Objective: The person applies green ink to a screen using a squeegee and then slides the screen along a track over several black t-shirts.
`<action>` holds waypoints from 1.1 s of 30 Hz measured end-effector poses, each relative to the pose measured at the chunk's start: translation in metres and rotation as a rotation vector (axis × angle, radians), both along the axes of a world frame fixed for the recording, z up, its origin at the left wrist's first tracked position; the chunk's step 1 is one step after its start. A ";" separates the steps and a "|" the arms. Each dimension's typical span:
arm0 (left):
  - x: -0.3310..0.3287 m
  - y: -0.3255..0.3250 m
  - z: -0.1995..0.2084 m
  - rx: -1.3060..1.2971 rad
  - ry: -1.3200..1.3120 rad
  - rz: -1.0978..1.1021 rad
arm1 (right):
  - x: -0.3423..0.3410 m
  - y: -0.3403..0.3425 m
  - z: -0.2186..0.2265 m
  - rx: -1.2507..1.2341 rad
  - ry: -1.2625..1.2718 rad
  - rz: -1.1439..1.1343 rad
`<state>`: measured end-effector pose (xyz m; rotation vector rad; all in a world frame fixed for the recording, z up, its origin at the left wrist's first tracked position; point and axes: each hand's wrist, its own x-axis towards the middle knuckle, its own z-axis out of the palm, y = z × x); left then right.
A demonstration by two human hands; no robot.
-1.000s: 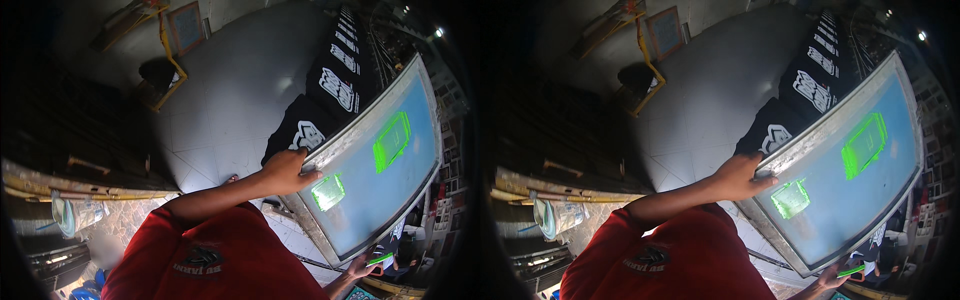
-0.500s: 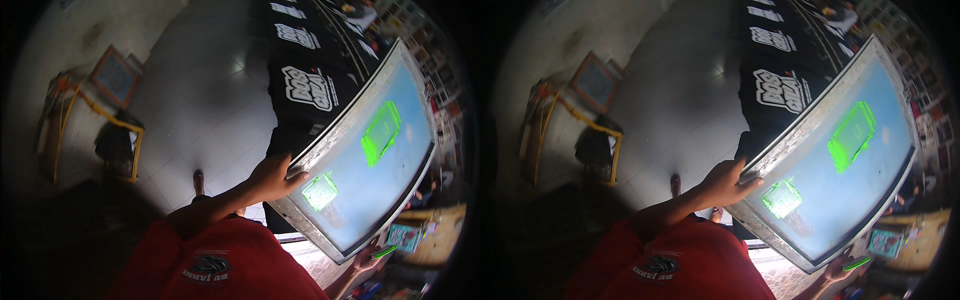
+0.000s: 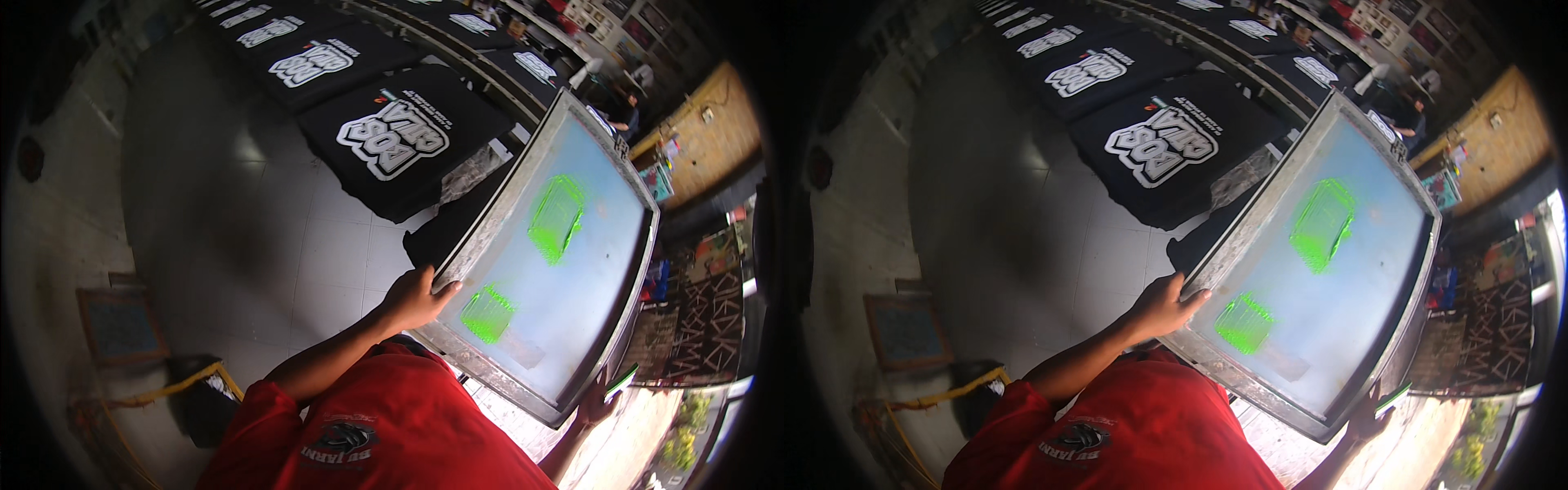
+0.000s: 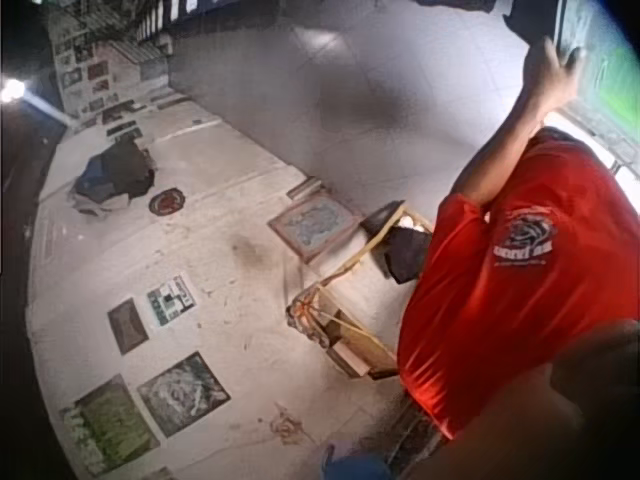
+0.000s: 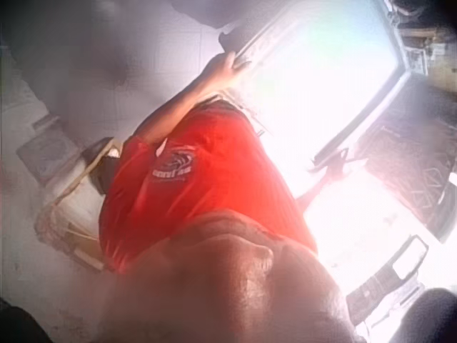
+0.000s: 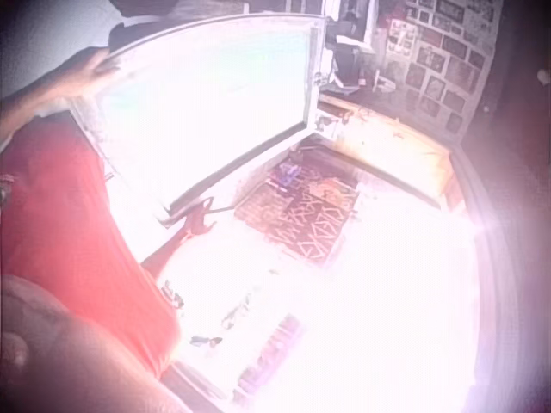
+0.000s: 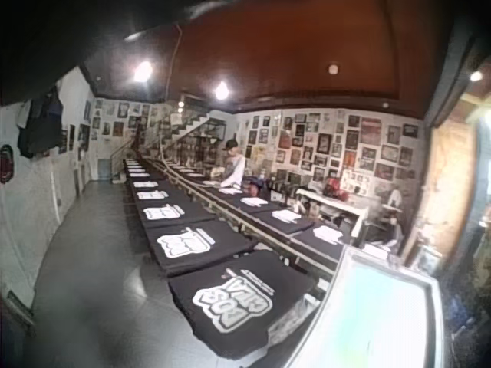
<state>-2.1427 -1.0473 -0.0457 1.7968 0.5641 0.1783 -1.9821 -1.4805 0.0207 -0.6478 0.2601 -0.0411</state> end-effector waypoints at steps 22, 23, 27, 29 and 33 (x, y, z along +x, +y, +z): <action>0.070 0.071 0.021 0.059 0.135 -0.099 | 0.040 -0.017 0.008 -0.138 -0.077 0.193; 0.074 0.070 0.021 0.064 0.135 -0.099 | 0.043 -0.018 0.011 -0.148 -0.074 0.186; 0.081 0.081 0.020 0.076 0.121 -0.113 | 0.048 -0.005 0.007 -0.125 -0.025 0.142; 0.090 0.077 0.015 0.050 0.107 -0.118 | 0.055 -0.008 0.009 -0.137 -0.008 0.148; 0.108 0.078 0.013 0.022 0.082 -0.128 | 0.063 -0.009 -0.001 -0.128 0.004 0.111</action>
